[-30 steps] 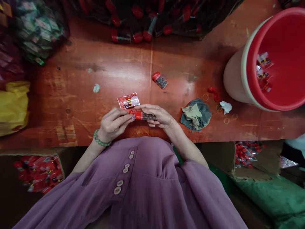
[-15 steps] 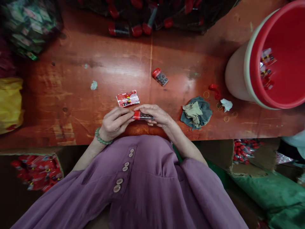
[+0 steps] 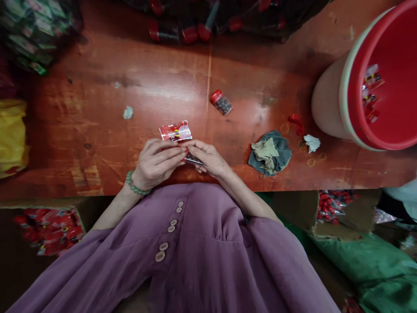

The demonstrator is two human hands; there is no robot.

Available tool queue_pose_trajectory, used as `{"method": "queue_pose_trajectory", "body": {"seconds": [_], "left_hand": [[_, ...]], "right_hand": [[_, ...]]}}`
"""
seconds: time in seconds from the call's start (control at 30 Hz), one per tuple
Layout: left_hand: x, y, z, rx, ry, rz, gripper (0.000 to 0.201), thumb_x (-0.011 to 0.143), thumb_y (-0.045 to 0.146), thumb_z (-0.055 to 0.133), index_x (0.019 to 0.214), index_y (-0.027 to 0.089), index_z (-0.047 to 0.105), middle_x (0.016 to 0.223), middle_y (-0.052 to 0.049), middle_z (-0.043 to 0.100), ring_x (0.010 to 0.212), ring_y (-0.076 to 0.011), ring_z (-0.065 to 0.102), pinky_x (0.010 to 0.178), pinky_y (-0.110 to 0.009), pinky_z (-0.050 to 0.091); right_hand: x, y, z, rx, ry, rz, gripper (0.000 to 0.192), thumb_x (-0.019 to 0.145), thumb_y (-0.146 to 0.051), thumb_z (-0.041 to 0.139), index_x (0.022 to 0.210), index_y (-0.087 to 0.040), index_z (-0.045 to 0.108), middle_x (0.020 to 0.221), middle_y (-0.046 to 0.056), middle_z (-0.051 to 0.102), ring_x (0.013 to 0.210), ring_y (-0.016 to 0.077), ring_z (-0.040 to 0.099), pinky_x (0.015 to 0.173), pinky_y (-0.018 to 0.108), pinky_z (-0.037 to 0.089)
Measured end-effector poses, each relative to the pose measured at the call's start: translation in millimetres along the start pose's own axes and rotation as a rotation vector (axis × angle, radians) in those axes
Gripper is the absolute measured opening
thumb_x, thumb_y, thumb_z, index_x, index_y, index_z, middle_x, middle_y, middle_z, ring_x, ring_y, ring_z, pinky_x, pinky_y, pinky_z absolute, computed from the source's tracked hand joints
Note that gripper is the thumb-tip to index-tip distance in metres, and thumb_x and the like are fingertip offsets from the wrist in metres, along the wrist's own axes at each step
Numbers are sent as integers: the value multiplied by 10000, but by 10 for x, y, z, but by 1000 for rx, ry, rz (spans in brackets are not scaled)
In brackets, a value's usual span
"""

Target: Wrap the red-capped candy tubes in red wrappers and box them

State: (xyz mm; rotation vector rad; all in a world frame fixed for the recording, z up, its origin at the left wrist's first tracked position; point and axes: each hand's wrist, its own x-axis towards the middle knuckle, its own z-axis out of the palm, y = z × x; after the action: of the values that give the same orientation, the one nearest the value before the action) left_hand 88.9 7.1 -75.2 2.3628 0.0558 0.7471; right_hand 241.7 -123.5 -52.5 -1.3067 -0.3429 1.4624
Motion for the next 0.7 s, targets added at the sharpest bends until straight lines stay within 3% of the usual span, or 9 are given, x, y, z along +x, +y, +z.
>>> {"method": "queue_pose_trajectory", "body": {"seconds": [0.1,0.17,0.27,0.37,0.47,0.6,0.7], "left_hand": [[-4,87,-65,-56,219,-247,562,814,445,762,1321,290,577,1337,-85,643,1295,-298,556,1070,-497,453],[-11,170,-85,-265,354,-491,667,843,552,692,1408,268,480,1395,-119,584,1287,-274,570,1040,-439,500],[-8,269,-78,-779,303,-764,523,939,604,510,1331,258,533,1275,-112,656,1098,-205,680,892,-354,585],[20,302,-41,-1122,235,-887,415,921,585,564,1107,228,662,1073,-71,734,943,-183,711,852,-361,602],[60,291,12,-1208,326,-961,306,865,498,693,959,208,715,947,-34,754,869,-149,700,863,-338,583],[130,266,48,-1295,502,-1083,268,752,424,821,887,201,760,895,-20,766,833,-135,695,852,-299,550],[187,248,42,-1328,646,-1137,277,648,389,895,797,193,769,806,1,760,749,-109,677,799,-255,535]], "right_hand": [[-37,-105,74,-160,110,-163,307,940,-492,565,1100,-242,644,525,-87,498,373,53,380,366,175,314],[-60,-169,134,-286,186,-250,325,951,-504,536,1139,-262,644,641,-40,587,502,91,519,456,201,425],[-63,-186,222,-476,231,-392,351,964,-507,489,1176,-269,635,1023,43,699,913,171,665,782,306,562],[-21,-122,286,-607,189,-476,344,987,-460,442,1214,-265,613,1229,62,669,1118,198,638,983,378,516],[29,-55,316,-683,141,-485,335,993,-423,453,1258,-257,574,1172,71,687,1017,187,665,935,369,533],[70,-19,303,-636,88,-419,405,986,-432,496,1343,-242,472,819,-3,655,708,140,626,731,307,553],[78,-3,269,-539,25,-404,403,961,-419,556,1310,-227,493,840,-14,641,640,106,600,660,268,558]]}}
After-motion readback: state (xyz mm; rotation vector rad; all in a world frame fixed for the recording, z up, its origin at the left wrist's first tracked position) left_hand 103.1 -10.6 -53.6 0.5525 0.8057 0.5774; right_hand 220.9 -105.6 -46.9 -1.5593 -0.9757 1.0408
